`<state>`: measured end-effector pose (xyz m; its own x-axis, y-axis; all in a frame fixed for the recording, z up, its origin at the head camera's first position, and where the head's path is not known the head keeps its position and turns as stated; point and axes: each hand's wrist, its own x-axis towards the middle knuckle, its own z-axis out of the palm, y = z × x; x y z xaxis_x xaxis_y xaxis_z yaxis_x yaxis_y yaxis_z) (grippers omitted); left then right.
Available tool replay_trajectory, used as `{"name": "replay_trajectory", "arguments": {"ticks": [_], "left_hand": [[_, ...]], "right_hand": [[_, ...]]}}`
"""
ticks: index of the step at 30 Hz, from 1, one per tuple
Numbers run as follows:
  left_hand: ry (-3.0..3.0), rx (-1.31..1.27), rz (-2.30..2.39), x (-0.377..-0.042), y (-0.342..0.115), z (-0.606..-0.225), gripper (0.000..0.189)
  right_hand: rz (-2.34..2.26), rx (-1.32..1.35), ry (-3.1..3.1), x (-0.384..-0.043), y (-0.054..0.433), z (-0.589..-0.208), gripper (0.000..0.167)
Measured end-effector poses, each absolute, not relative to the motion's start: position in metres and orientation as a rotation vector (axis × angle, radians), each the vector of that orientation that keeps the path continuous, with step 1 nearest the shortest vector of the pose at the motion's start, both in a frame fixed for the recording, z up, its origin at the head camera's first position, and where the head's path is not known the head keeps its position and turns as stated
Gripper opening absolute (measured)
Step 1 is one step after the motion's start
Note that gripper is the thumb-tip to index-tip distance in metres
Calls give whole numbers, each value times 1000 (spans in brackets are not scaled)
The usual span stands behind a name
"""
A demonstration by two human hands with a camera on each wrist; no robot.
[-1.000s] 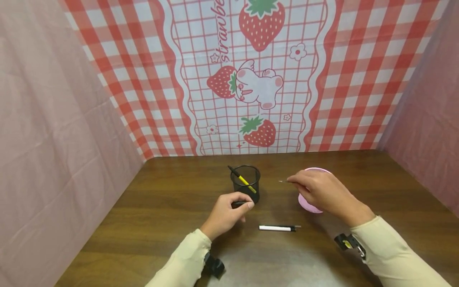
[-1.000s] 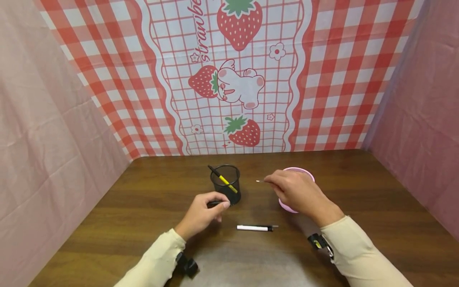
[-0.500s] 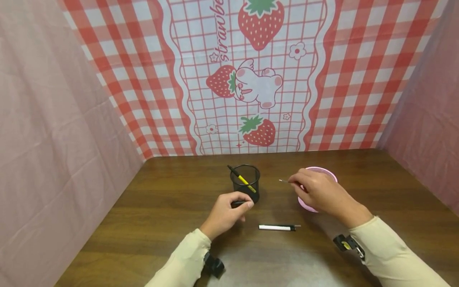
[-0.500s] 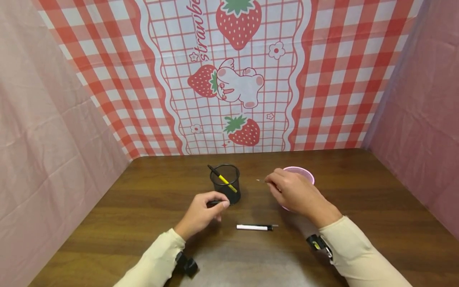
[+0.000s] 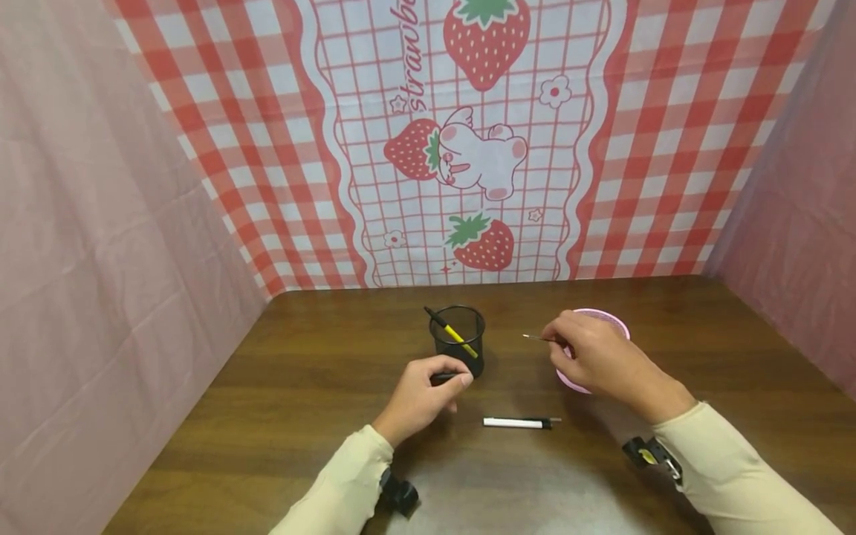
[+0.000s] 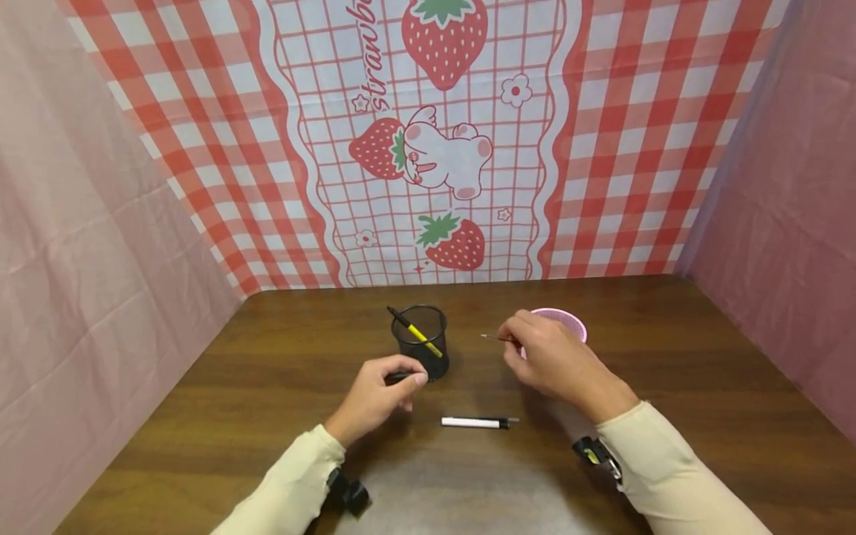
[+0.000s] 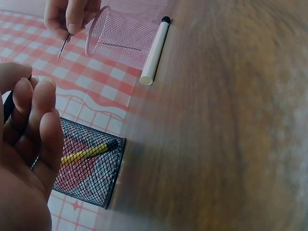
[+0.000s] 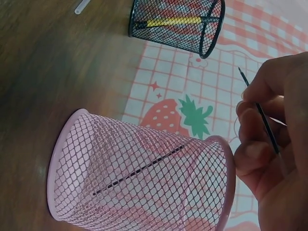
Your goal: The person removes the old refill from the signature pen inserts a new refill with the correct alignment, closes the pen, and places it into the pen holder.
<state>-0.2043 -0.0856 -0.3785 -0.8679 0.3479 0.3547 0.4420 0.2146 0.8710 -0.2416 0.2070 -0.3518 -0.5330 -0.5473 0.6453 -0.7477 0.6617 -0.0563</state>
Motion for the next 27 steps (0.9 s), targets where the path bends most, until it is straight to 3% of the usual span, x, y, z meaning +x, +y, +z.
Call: {"name": "replay_trajectory", "arguments": {"ticks": [27], "left_hand": [[-2397,-790,-1773,-205,-85,-378,6]], "right_hand": [[416,1116,-2312,-235,195,-354,11]]}}
